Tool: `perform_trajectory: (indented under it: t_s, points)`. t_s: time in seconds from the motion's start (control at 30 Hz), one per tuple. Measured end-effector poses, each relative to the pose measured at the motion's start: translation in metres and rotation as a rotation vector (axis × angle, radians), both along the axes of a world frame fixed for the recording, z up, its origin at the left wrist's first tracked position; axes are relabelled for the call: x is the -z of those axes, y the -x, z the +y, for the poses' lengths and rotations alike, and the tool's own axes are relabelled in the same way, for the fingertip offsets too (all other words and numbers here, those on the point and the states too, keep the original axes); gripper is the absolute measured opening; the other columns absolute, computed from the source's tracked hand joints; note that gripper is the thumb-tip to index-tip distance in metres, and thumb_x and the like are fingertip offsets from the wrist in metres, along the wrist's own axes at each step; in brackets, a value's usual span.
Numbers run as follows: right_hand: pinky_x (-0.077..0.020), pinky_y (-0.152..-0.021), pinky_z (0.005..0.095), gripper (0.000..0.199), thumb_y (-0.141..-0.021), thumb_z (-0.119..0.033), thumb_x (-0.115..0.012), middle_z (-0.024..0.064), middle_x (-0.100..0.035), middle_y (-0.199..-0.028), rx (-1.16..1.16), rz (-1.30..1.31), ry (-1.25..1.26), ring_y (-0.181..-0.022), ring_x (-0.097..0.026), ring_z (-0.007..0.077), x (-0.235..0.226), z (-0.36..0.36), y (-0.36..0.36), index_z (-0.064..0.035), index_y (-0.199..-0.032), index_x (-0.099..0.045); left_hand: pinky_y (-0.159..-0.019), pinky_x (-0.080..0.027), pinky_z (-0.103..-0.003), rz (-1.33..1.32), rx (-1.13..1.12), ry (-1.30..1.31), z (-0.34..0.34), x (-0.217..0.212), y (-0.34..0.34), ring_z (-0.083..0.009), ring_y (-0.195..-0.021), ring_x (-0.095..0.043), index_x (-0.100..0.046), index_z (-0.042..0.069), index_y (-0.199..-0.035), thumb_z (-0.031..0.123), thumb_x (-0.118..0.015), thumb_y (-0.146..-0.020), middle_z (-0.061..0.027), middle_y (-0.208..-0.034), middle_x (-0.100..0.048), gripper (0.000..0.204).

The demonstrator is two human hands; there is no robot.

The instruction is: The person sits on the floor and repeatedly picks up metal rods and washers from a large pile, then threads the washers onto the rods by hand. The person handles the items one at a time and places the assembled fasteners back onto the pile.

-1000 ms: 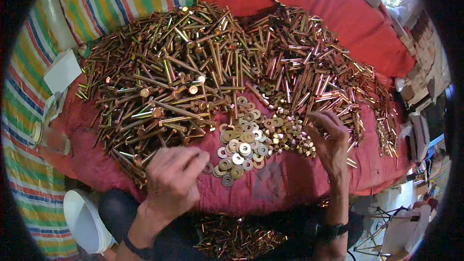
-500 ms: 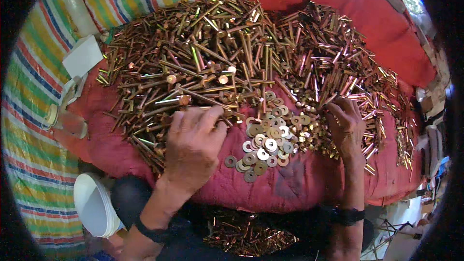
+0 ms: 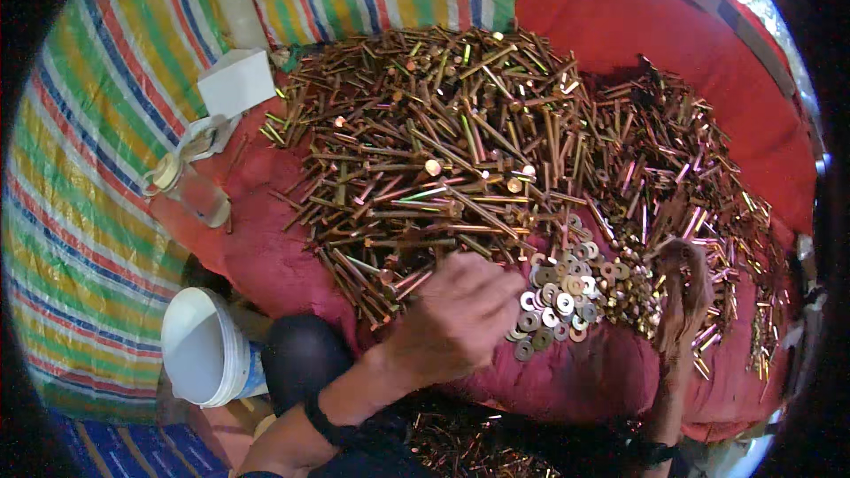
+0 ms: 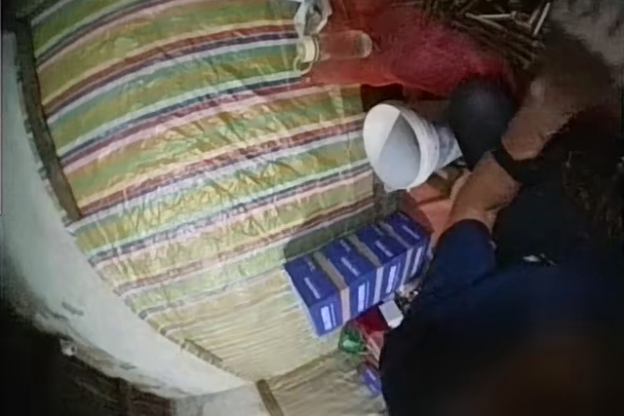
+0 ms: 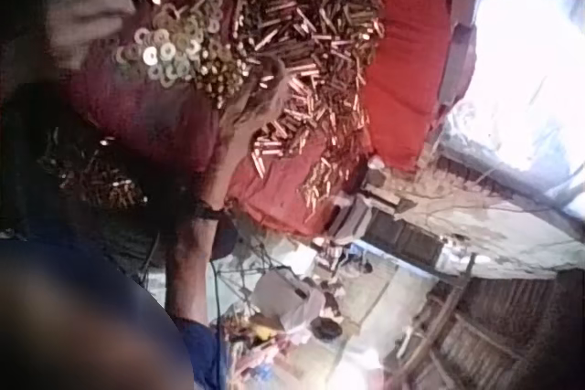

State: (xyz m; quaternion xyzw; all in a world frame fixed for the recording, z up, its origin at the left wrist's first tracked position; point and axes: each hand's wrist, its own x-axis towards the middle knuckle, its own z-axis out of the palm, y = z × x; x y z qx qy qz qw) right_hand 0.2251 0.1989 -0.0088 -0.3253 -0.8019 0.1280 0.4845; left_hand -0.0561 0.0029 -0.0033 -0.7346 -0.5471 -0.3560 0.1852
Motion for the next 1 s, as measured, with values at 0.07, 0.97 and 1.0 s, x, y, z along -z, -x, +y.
perform_trajectory:
  t_s: [0.07, 0.97, 1.0]
  points:
    - [-0.0509, -0.078, 0.0311, 0.038, -0.089, -0.022, -0.056, 0.0076, -0.068, -0.094, 0.027, 0.089, 0.508, -0.09, -0.063, 0.0169, -0.016, -0.034, 0.005, 0.0008, -0.116, -0.068, -0.084, -0.055, -0.044, -0.118, -0.074, -0.072, -0.009, -0.011, 0.007, -0.0284, -0.094, -0.068, -0.07, 0.004, -0.086, 0.005, -0.069, -0.071, -0.0092, -0.103, -0.071, 0.014]
    - [-0.0538, -0.068, 0.0354, 0.013, -0.088, -0.007, -0.073, 0.0123, -0.074, -0.084, -0.167, -0.18, 0.834, -0.073, -0.068, 0.0188, 0.007, -0.095, 0.072, 0.0036, -0.095, -0.073, -0.082, -0.057, -0.045, -0.216, -0.077, 0.218, 0.016, -0.03, 0.098, -0.0368, -0.096, -0.07, -0.069, 0.006, -0.098, 0.012, -0.083, -0.081, -0.0141, -0.105, -0.067, 0.024]
    - [-0.0525, -0.066, 0.0323, 0.015, -0.088, -0.009, -0.074, 0.0083, -0.072, -0.081, -0.208, -0.084, 0.925, -0.07, -0.065, 0.0162, 0.005, -0.095, 0.072, 0.0054, -0.091, -0.072, -0.081, -0.056, -0.042, -0.249, -0.02, 0.181, 0.02, -0.034, 0.102, -0.0344, -0.095, -0.071, -0.069, 0.005, -0.098, 0.01, -0.082, -0.082, -0.014, -0.1, -0.069, 0.021]
